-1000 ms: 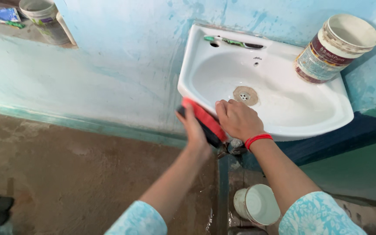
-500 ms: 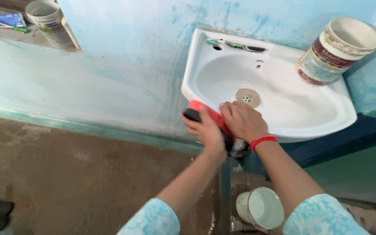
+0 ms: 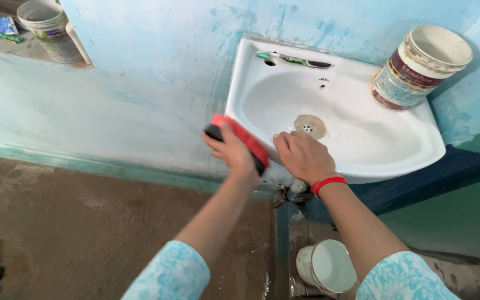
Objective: The person scrubs a white wall-mounted sink with a red and black scrubbing brush, focusing on the basin, drain, and rim. They pour water from a plastic container into the sink to rinse the surface and the brush, then continue scrubbing different areas of the sink.
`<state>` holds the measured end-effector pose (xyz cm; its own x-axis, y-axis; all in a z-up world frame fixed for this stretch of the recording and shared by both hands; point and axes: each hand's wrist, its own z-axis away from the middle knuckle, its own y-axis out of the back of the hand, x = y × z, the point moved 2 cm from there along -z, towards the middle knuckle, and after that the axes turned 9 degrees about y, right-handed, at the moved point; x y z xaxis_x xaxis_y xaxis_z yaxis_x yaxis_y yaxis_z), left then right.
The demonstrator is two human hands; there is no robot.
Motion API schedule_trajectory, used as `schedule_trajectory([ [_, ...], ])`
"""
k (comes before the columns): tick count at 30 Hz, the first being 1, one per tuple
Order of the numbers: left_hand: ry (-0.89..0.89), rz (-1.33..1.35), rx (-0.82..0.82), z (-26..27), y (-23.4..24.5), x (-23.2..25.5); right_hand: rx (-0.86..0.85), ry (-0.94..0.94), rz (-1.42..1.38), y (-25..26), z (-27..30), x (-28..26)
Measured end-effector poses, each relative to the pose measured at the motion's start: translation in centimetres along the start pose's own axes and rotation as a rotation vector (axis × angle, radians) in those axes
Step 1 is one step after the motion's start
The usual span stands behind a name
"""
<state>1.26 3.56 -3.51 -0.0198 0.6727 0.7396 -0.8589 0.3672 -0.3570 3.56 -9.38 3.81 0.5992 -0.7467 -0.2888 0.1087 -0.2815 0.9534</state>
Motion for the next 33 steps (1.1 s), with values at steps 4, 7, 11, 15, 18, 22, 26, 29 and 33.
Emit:
schedule_trajectory([
  [4,-0.025,-0.135,0.04,0.2,-0.3,0.5,-0.01,0.029,0.032,-0.1,0.0,0.1],
  [7,0.017,-0.249,0.08,3.2,-1.1,-2.3,-0.009,0.014,0.035,-0.1,-0.5,0.1],
  [11,0.089,-0.208,0.064,2.0,-0.5,0.4,-0.009,0.006,0.047,-0.2,-0.1,0.1],
  [15,0.029,-0.183,0.023,-0.3,-0.5,3.8,-0.002,0.011,0.038,0.0,-0.2,0.1],
  [18,-0.095,-0.343,0.085,2.0,-0.9,0.1,0.0,0.023,0.055,-0.3,-0.3,0.2],
  [22,-0.042,-0.33,0.066,2.0,-0.8,-0.7,0.003,0.064,0.067,-0.2,-0.3,0.1],
  [26,0.032,-0.284,0.002,-1.8,-0.5,4.7,0.002,0.007,0.019,0.1,-0.3,-0.1],
  [29,0.012,-0.49,-0.077,-2.3,-0.6,7.0,-0.002,0.014,0.033,-0.1,-0.2,-0.1],
  [33,-0.173,-0.687,0.007,0.8,-0.5,4.9,0.029,0.045,0.037,0.0,-0.4,-0.1],
])
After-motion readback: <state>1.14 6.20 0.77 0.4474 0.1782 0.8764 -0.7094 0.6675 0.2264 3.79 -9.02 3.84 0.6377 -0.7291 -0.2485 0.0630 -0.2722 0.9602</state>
